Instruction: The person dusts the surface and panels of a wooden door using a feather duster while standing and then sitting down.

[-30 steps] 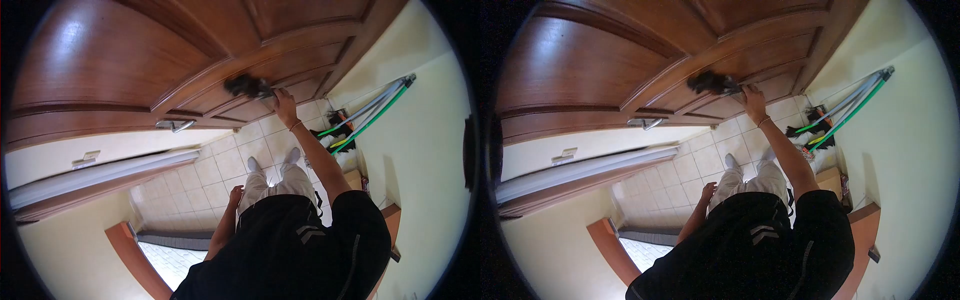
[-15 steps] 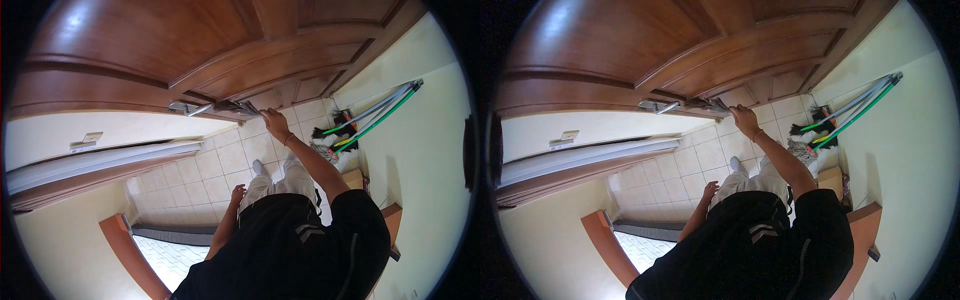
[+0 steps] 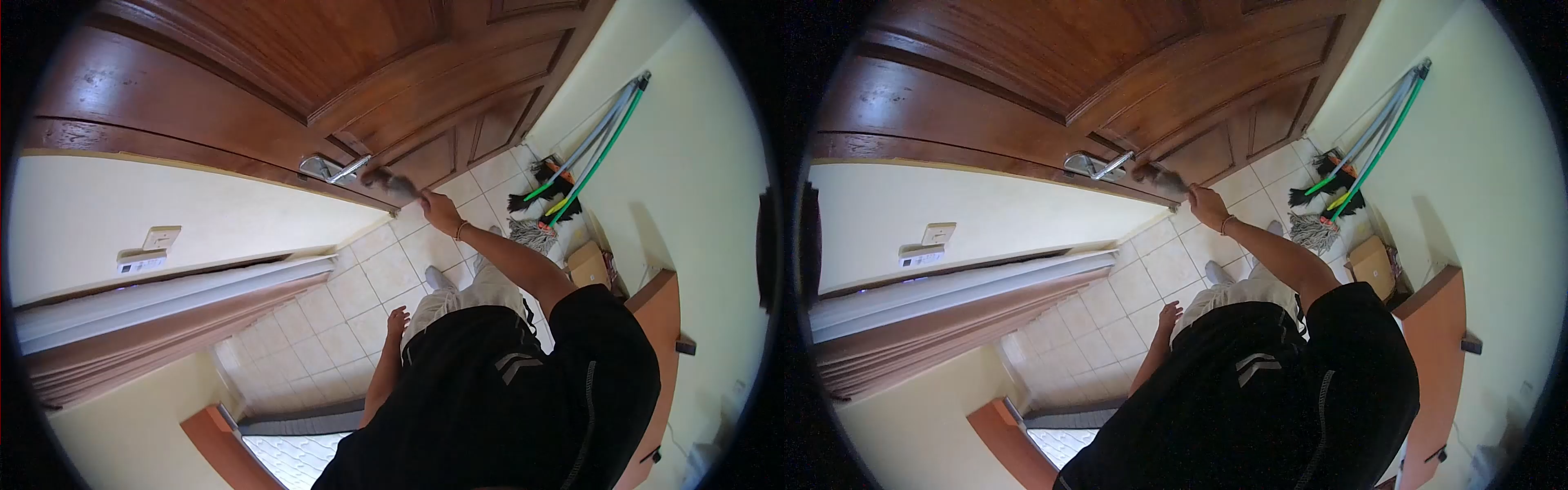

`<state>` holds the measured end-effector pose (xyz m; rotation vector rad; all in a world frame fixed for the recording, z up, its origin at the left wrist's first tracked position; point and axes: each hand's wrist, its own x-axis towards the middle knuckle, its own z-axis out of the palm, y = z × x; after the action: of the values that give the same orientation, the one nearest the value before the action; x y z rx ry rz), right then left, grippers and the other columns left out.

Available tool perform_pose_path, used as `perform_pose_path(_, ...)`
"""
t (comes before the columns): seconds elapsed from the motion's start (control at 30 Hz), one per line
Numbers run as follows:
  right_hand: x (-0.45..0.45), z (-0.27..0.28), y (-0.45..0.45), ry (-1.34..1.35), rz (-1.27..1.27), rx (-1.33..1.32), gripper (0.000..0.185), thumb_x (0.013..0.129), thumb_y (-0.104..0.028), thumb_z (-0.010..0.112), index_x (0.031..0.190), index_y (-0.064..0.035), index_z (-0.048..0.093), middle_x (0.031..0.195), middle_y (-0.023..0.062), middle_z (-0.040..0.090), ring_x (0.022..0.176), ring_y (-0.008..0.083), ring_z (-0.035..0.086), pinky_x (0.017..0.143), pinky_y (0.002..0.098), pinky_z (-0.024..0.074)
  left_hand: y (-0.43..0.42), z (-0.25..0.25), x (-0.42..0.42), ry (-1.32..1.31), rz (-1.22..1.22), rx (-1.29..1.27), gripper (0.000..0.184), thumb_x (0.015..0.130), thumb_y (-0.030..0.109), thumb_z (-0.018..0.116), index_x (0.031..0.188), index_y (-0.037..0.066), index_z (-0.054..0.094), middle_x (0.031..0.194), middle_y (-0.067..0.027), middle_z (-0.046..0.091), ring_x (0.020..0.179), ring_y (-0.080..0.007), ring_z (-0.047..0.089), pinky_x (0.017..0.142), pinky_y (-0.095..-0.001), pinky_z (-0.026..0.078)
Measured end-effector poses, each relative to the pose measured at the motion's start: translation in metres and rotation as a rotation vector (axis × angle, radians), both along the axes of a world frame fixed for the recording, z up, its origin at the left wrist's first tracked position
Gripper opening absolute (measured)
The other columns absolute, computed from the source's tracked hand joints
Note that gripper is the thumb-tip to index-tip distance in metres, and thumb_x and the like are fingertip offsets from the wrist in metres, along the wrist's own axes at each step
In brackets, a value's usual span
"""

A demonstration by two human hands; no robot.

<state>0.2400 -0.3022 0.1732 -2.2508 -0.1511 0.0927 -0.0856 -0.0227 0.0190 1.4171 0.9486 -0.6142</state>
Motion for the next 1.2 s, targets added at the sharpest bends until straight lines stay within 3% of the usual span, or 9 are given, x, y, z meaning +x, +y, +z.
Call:
perform_pose_path(0.27, -0.046, -0.011, 0.026, 0.061, -0.33, 0.273, 0.027, 0.104, -0.027, 0.056, 0.102, -0.0009, 0.059, 0.075, 0.0216, 0.064, 0.069, 0.0386, 0.065, 0.064, 0.0479, 0.048, 0.062, 0.003, -0.032, -0.162, -0.198, 0.09, 0.032, 0.102, 0.024, 0.052, 0.121, 0.005, 0.07, 0.116, -0.007, 0.073, 0.096, -0.0178, 0.07, 0.084, -0.0325, 0.056)
perform_pose_path(0.4, -0.043, -0.027, 0.025, 0.04, -0.322, 0.3, 0.032, 0.104, -0.033, 0.056, 0.103, -0.0014, 0.061, 0.074, 0.0201, 0.063, 0.065, 0.0347, 0.063, 0.064, 0.0459, 0.048, 0.102, -0.025, -0.035, -0.464, -0.994, 0.504, 0.036, 0.096, 0.021, 0.051, 0.12, 0.007, 0.074, 0.112, -0.0077, 0.075, 0.098, -0.0164, 0.07, 0.087, -0.0292, 0.055)
perform_pose_path(0.5, -0.045, -0.013, 0.014, 0.1, -0.092, 0.262, 0.033, 0.104, -0.035, 0.057, 0.104, -0.0019, 0.061, 0.072, 0.0172, 0.06, 0.062, 0.0304, 0.06, 0.063, 0.0434, 0.0475, 0.11, -0.022, -0.032, -0.354, -0.709, 0.353, 0.037, 0.095, 0.017, 0.049, 0.122, 0.009, 0.074, 0.113, -0.0091, 0.075, 0.098, -0.0172, 0.07, 0.087, -0.0299, 0.055)
perform_pose_path(0.7, -0.019, -0.068, -0.021, 0.039, -0.433, 0.316, 0.029, 0.105, -0.033, 0.057, 0.105, -0.0039, 0.062, 0.073, 0.0101, 0.063, 0.065, 0.024, 0.063, 0.06, 0.0399, 0.0482, 0.104, 0.0, -0.002, -0.237, -0.427, 0.226, 0.039, 0.097, 0.018, 0.047, 0.125, 0.007, 0.072, 0.11, -0.0121, 0.074, 0.1, -0.0181, 0.071, 0.085, -0.0315, 0.055)
perform_pose_path(0.77, -0.02, -0.056, -0.038, 0.014, -0.163, 0.078, 0.027, 0.105, -0.031, 0.057, 0.107, -0.0043, 0.061, 0.071, 0.0058, 0.06, 0.065, 0.0206, 0.062, 0.058, 0.0377, 0.048, 0.108, -0.016, 0.005, -0.33, -0.543, 0.237, 0.038, 0.098, 0.018, 0.047, 0.126, 0.006, 0.071, 0.11, -0.0127, 0.074, 0.1, -0.019, 0.071, 0.085, -0.0321, 0.055)
perform_pose_path(0.87, -0.018, -0.04, -0.053, -0.042, -0.471, 0.24, 0.031, 0.105, -0.034, 0.057, 0.104, -0.003, 0.062, 0.071, 0.002, 0.059, 0.068, 0.016, 0.062, 0.06, 0.0354, 0.0484, 0.102, -0.012, 0.019, -0.308, -0.618, 0.261, 0.037, 0.1, 0.019, 0.047, 0.126, 0.005, 0.07, 0.112, -0.013, 0.073, 0.101, -0.0201, 0.071, 0.086, -0.0333, 0.055)
perform_pose_path(0.97, -0.01, -0.013, -0.074, 0.33, -0.402, 0.353, 0.034, 0.105, -0.036, 0.057, 0.101, -0.0029, 0.062, 0.071, 0.0034, 0.061, 0.067, 0.0184, 0.062, 0.061, 0.0366, 0.0493, 0.083, -0.003, 0.024, -0.214, -0.439, 0.166, 0.036, 0.1, 0.02, 0.05, 0.126, 0.006, 0.07, 0.114, -0.0131, 0.073, 0.104, -0.0202, 0.071, 0.088, -0.0346, 0.055)
perform_pose_path(1.07, 0.0, -0.036, -0.083, 0.005, -0.329, 0.27, 0.038, 0.104, -0.039, 0.056, 0.104, -0.0019, 0.066, 0.072, 0.0207, 0.064, 0.069, 0.0414, 0.064, 0.065, 0.0484, 0.0497, 0.078, -0.019, 0.025, -0.394, -0.669, 0.316, 0.036, 0.099, 0.024, 0.054, 0.126, 0.007, 0.07, 0.117, -0.0118, 0.073, 0.105, -0.0195, 0.07, 0.092, -0.0342, 0.055)
perform_pose_path(1.2, 0.006, -0.063, -0.085, 0.068, -0.545, 0.397, 0.035, 0.105, -0.038, 0.057, 0.095, -0.0041, 0.062, 0.066, 0.0017, 0.057, 0.055, 0.0158, 0.054, 0.052, 0.0348, 0.0443, 0.069, -0.02, 0.029, -0.392, -0.743, 0.256, 0.035, 0.098, 0.027, 0.059, 0.126, 0.008, 0.071, 0.122, -0.009, 0.073, 0.11, -0.0197, 0.069, 0.097, -0.0327, 0.053)
